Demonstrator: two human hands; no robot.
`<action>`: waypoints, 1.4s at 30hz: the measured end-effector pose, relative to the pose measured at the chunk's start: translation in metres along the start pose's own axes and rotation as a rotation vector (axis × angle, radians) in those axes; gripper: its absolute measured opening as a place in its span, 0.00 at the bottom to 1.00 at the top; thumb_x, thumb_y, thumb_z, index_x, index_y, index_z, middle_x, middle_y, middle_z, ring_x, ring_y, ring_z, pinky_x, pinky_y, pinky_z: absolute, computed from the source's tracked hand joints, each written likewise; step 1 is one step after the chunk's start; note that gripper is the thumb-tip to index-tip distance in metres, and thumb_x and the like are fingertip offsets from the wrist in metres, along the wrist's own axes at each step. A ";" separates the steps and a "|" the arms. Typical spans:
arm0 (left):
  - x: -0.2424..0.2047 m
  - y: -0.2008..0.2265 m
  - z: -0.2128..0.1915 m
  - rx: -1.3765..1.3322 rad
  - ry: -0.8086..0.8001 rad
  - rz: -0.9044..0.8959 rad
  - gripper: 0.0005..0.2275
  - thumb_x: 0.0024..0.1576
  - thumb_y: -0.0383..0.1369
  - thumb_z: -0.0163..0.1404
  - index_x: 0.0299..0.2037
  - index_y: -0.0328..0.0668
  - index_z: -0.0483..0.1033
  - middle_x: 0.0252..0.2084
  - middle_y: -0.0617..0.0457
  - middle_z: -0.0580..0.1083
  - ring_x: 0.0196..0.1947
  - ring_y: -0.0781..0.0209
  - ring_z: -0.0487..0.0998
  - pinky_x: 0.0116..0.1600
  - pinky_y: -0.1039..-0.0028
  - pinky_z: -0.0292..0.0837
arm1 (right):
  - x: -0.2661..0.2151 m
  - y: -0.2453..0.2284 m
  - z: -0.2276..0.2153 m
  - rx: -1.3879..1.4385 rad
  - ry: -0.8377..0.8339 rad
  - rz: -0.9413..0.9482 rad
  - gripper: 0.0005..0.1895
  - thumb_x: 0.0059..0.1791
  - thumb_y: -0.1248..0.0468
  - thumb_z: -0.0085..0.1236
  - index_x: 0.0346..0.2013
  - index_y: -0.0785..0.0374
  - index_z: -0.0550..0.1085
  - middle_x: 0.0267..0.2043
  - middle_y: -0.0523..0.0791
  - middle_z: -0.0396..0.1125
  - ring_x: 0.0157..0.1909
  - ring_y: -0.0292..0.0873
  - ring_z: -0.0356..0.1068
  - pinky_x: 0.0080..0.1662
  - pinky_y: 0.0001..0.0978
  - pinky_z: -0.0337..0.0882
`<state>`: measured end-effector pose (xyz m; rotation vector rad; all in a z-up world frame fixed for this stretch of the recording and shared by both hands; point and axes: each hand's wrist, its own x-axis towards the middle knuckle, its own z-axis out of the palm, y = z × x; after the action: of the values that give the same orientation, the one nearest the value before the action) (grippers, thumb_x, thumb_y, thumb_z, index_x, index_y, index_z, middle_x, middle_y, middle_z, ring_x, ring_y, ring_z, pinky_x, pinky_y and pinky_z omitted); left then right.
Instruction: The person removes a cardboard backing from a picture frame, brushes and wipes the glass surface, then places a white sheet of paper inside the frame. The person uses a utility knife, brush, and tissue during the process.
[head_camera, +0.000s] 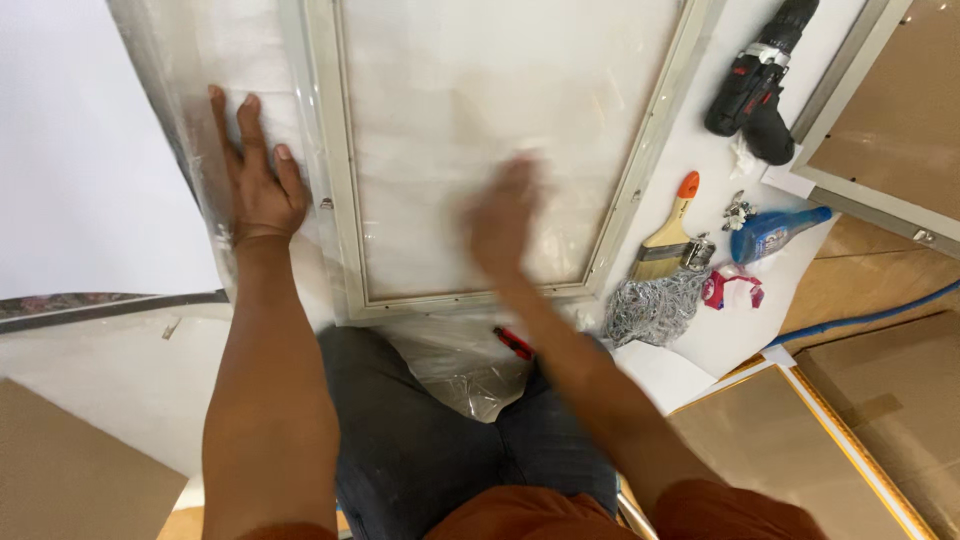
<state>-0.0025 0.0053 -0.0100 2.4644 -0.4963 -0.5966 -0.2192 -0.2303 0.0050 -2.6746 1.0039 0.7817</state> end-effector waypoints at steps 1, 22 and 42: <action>0.002 0.000 0.000 -0.028 0.012 0.019 0.22 0.73 0.37 0.34 0.78 0.46 0.53 0.82 0.37 0.46 0.81 0.32 0.49 0.83 0.50 0.53 | -0.017 -0.040 0.005 0.168 -0.002 -0.207 0.45 0.55 0.51 0.48 0.74 0.76 0.41 0.79 0.62 0.28 0.80 0.59 0.26 0.74 0.54 0.23; -0.003 -0.022 0.012 0.075 0.039 0.072 0.21 0.76 0.37 0.30 0.79 0.55 0.46 0.82 0.43 0.44 0.81 0.40 0.49 0.83 0.53 0.53 | -0.118 -0.032 0.046 0.359 -0.027 -0.214 0.37 0.56 0.50 0.43 0.75 0.63 0.49 0.81 0.53 0.37 0.83 0.52 0.35 0.79 0.50 0.35; -0.003 -0.031 0.016 0.177 0.046 0.134 0.22 0.77 0.36 0.27 0.81 0.52 0.41 0.82 0.44 0.40 0.83 0.44 0.41 0.87 0.55 0.43 | -0.167 -0.002 0.069 0.345 0.135 -0.112 0.33 0.60 0.54 0.36 0.73 0.76 0.53 0.79 0.62 0.43 0.82 0.58 0.39 0.77 0.53 0.39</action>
<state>-0.0064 0.0238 -0.0392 2.5778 -0.7174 -0.4582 -0.3521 -0.1120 0.0354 -2.4803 0.9124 0.3706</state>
